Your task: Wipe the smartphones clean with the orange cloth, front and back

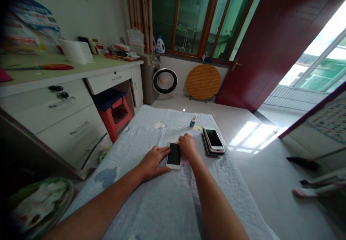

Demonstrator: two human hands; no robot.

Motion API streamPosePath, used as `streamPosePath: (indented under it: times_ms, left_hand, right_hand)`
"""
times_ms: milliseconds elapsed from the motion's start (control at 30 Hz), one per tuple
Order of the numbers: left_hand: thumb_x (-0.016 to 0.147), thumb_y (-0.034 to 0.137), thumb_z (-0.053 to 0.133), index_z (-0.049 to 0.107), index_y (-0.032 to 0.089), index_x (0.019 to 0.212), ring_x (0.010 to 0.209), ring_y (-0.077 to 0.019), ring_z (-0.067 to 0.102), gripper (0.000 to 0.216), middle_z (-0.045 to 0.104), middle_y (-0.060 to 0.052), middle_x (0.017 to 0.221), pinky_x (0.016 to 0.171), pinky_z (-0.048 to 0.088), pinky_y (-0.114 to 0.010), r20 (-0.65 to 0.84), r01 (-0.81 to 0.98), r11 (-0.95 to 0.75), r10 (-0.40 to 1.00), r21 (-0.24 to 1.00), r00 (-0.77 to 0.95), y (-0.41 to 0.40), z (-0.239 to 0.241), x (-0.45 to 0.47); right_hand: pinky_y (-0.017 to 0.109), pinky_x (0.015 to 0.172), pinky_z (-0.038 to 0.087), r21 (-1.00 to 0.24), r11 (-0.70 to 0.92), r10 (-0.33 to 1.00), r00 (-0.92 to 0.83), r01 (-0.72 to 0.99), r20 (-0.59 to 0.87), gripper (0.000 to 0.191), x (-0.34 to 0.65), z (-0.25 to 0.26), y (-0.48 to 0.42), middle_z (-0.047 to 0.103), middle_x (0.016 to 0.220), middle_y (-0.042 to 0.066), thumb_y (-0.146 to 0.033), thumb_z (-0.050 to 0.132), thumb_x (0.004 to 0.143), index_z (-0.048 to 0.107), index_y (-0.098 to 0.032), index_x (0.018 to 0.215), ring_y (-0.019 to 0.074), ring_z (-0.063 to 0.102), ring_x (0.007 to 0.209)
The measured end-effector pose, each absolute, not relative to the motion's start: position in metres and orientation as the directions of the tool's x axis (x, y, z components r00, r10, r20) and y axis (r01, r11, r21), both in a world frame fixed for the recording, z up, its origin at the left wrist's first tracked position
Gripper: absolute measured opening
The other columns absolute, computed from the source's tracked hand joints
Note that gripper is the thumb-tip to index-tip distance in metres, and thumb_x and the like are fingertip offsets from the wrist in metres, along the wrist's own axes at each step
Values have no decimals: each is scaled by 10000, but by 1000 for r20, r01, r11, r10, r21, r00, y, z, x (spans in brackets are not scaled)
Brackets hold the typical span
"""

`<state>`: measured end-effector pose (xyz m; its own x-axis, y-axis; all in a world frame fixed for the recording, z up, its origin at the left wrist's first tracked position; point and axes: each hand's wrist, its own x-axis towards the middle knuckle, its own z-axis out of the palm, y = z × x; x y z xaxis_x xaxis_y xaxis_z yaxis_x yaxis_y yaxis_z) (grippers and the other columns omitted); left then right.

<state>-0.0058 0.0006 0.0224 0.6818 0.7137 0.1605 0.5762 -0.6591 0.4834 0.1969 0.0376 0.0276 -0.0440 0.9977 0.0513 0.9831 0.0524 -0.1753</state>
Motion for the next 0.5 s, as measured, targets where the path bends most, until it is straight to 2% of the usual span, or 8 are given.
streamPosePath:
  times_ms: [300,500]
  left_hand:
    - [705,509,692,522,258,1253,1042,-279,502,626,554,-31,1295,927,402,-405,152,588,-638,731,497,665,0,22,-6]
    - [673,515,714,519,274,1258,1032,-281,504,662,567,-20,1283,924,407,-408,166,590,-632,740,502,652,0,20,-5]
  right_hand:
    - [261,748,375,-168,155,985,-140,974,98,237,152,20,49,625,931,95,-227,475,891,706,-187,928,178,566,857]
    - [239,722,372,-214,100,992,-82,972,93,247,157,21,48,630,937,86,-243,468,897,700,-187,961,160,576,844]
